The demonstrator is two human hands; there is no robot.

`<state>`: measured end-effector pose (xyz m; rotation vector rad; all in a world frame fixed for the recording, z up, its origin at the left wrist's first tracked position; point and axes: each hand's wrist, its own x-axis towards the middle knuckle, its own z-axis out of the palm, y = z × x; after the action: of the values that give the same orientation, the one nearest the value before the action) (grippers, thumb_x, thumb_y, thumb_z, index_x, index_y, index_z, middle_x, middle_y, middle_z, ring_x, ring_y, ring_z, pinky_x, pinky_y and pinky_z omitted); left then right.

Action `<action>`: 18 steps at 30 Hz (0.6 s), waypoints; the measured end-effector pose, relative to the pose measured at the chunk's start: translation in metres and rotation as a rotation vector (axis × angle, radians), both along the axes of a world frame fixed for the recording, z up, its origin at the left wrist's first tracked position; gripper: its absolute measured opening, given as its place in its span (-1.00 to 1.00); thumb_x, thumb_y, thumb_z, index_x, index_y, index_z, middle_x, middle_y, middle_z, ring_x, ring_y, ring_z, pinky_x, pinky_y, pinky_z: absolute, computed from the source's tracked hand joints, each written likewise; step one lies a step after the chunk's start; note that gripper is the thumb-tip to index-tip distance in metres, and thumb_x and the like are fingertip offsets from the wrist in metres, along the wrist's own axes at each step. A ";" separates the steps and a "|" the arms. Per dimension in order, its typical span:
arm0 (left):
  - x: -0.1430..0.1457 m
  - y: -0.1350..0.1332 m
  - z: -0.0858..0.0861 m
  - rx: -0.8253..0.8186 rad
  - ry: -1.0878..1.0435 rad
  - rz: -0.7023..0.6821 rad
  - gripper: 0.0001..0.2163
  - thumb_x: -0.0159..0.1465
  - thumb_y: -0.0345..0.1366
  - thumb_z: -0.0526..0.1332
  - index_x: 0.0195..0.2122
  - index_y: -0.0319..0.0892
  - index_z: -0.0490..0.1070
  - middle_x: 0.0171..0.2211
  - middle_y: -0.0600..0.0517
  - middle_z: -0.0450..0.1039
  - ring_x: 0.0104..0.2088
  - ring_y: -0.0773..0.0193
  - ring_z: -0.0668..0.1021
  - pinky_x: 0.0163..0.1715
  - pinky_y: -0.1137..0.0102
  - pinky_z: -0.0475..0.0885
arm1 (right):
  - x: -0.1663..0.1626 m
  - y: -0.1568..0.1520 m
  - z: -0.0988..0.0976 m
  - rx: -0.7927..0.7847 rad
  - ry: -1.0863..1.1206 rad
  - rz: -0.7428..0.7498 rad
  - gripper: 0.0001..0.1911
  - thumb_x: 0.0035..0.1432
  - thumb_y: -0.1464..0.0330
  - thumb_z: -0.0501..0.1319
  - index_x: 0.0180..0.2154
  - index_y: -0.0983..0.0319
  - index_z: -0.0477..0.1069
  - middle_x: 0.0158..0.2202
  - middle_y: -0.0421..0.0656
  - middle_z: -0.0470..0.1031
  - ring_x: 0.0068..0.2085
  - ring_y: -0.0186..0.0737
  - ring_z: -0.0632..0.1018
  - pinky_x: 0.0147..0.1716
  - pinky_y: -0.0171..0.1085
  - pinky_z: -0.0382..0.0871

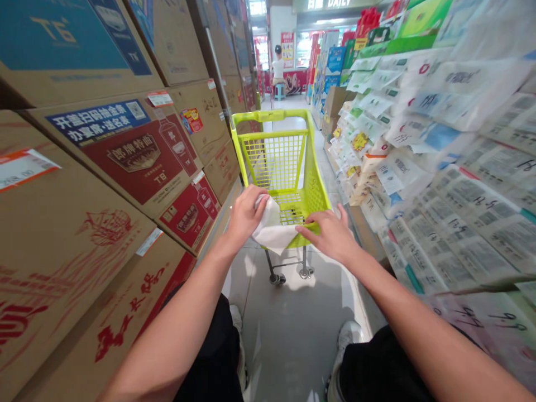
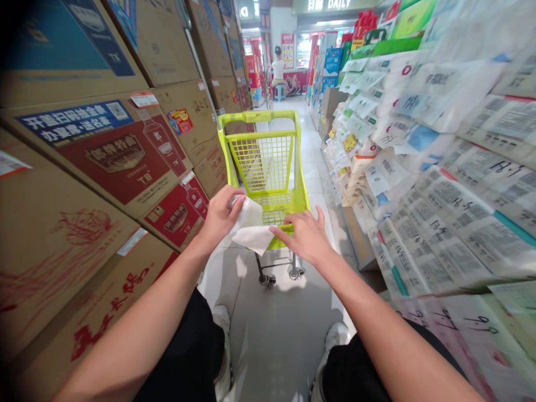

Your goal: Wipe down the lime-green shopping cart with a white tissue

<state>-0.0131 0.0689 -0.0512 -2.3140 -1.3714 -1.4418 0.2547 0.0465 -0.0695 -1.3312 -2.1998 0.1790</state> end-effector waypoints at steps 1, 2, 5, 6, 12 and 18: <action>-0.001 -0.003 0.001 -0.001 -0.005 0.012 -0.80 0.54 -0.17 0.12 -0.12 -0.12 0.48 -0.18 -0.03 0.56 -0.13 0.19 0.59 -0.10 0.31 0.45 | -0.010 -0.006 -0.002 0.026 -0.029 -0.013 -0.50 0.41 -0.12 0.15 -0.18 0.14 0.61 -0.15 -0.06 0.70 0.04 0.12 0.60 0.39 0.32 -0.12; -0.003 -0.004 0.001 0.007 -0.016 0.027 -0.80 0.55 -0.17 0.12 -0.12 -0.11 0.48 -0.18 -0.03 0.56 -0.13 0.20 0.59 -0.10 0.31 0.45 | -0.020 -0.011 -0.005 0.042 -0.037 -0.026 -0.50 0.41 -0.11 0.17 -0.15 0.13 0.62 -0.13 -0.05 0.70 0.05 0.13 0.60 0.41 0.34 -0.20; -0.004 -0.006 0.003 0.082 -0.064 0.072 -0.79 0.55 -0.17 0.11 -0.14 -0.11 0.46 -0.20 -0.02 0.55 -0.15 0.22 0.58 -0.10 0.32 0.46 | -0.043 -0.017 -0.009 0.037 -0.023 -0.018 -0.55 0.47 -0.03 0.14 -0.18 0.11 0.64 -0.16 -0.06 0.71 -0.02 0.09 0.63 0.42 0.30 -0.19; -0.003 -0.006 0.004 0.119 -0.078 0.080 -0.80 0.55 -0.17 0.11 -0.15 -0.10 0.46 -0.22 -0.01 0.55 -0.17 0.23 0.58 -0.11 0.33 0.46 | -0.049 -0.017 -0.010 0.030 -0.015 0.001 -0.57 0.49 0.01 0.12 -0.19 0.10 0.65 -0.17 -0.08 0.72 -0.05 0.06 0.63 0.41 0.27 -0.16; -0.002 -0.006 0.014 0.225 -0.201 0.109 -0.86 0.52 -0.22 0.16 -0.19 -0.09 0.43 -0.25 0.01 0.53 -0.19 0.22 0.57 -0.11 0.31 0.44 | -0.071 -0.009 -0.009 0.011 0.181 0.050 -0.62 0.55 0.19 0.04 -0.14 0.09 0.61 -0.10 -0.12 0.72 -0.05 -0.04 0.64 0.36 0.12 0.02; -0.038 0.001 0.014 0.010 -0.135 0.398 -0.90 0.43 -0.25 0.17 -0.16 -0.09 0.46 -0.18 -0.02 0.56 -0.13 0.13 0.57 -0.06 0.26 0.45 | -0.058 0.016 -0.003 0.102 0.388 -0.082 -0.62 0.50 0.10 -0.01 -0.25 0.14 0.44 -0.39 -0.15 0.55 -0.37 -0.16 0.51 -0.24 -0.20 0.33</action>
<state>-0.0507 0.0694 -0.0376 -1.8223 -1.7311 -1.4860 0.1969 0.0623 -0.0726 -1.2128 -1.8037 0.2658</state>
